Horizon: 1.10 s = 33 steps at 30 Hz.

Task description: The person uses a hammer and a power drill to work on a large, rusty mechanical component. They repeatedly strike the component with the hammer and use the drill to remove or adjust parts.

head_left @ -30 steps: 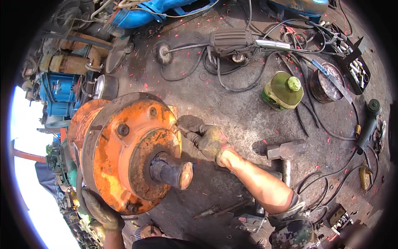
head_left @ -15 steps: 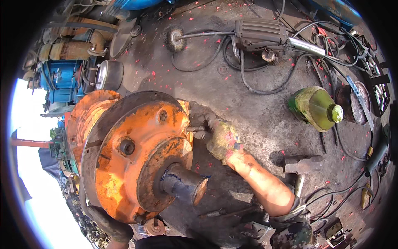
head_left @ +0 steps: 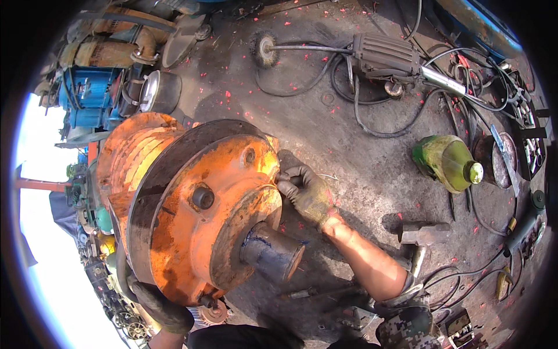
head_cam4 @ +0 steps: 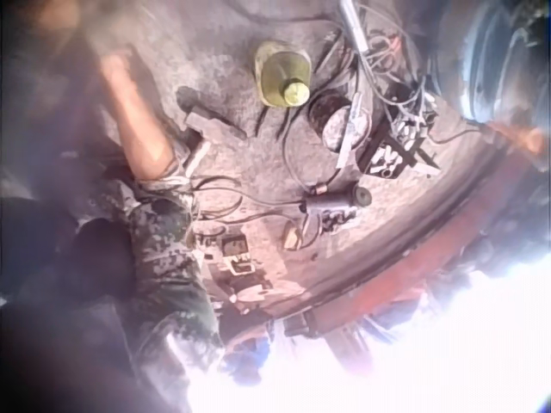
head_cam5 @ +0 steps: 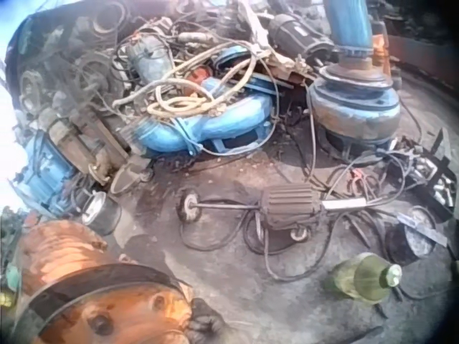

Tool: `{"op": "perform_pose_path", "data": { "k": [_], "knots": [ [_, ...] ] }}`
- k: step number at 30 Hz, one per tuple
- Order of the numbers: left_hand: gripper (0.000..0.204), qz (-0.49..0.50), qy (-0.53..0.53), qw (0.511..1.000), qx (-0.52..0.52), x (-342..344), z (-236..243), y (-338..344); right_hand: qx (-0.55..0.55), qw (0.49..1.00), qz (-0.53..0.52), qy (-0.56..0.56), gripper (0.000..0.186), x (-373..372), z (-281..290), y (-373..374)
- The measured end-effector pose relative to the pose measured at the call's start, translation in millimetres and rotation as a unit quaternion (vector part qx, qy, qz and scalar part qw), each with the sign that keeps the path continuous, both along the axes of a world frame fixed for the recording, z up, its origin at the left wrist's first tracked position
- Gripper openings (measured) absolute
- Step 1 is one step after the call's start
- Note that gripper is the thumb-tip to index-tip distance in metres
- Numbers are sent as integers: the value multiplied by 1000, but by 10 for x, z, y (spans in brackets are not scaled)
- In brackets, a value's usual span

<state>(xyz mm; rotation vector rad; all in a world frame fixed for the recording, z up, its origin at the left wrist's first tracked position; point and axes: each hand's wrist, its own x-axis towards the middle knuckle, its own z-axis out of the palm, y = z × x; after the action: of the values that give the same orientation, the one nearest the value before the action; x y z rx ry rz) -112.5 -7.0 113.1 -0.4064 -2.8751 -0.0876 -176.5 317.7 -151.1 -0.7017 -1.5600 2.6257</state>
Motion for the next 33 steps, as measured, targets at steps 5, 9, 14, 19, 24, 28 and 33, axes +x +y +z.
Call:
{"op": "perform_pose_path", "data": {
  "k": [5, 9, 14, 19, 24, 28, 33],
  "knots": [
    [69, -113, 54, 981, -148, 61, -36, -148, 136, 989, 51, -24, 36, -27, 126, 27],
    [68, -132, 60, 979, -145, 99, -117, -225, 199, 965, 132, -105, 48, -67, 101, 251],
    [64, -123, 82, 977, -152, 164, -33, -255, 163, 986, -3, 46, 33, -22, 82, 17],
    [59, 70, -61, 898, 429, -152, -166, 631, 220, 964, 104, -109, 59, 128, 269, 334],
    [56, 78, -1, 913, 399, -211, -115, 757, 300, 926, 100, -206, 47, 1635, 551, 579],
    [50, 7, -21, 943, 331, -159, -66, 498, 469, 832, 115, -274, 33, 2967, 644, 478],
    [62, 23, -96, 839, 535, -216, 10, 671, 278, 941, -20, -192, 52, 3455, 250, 1]
  ]
}}
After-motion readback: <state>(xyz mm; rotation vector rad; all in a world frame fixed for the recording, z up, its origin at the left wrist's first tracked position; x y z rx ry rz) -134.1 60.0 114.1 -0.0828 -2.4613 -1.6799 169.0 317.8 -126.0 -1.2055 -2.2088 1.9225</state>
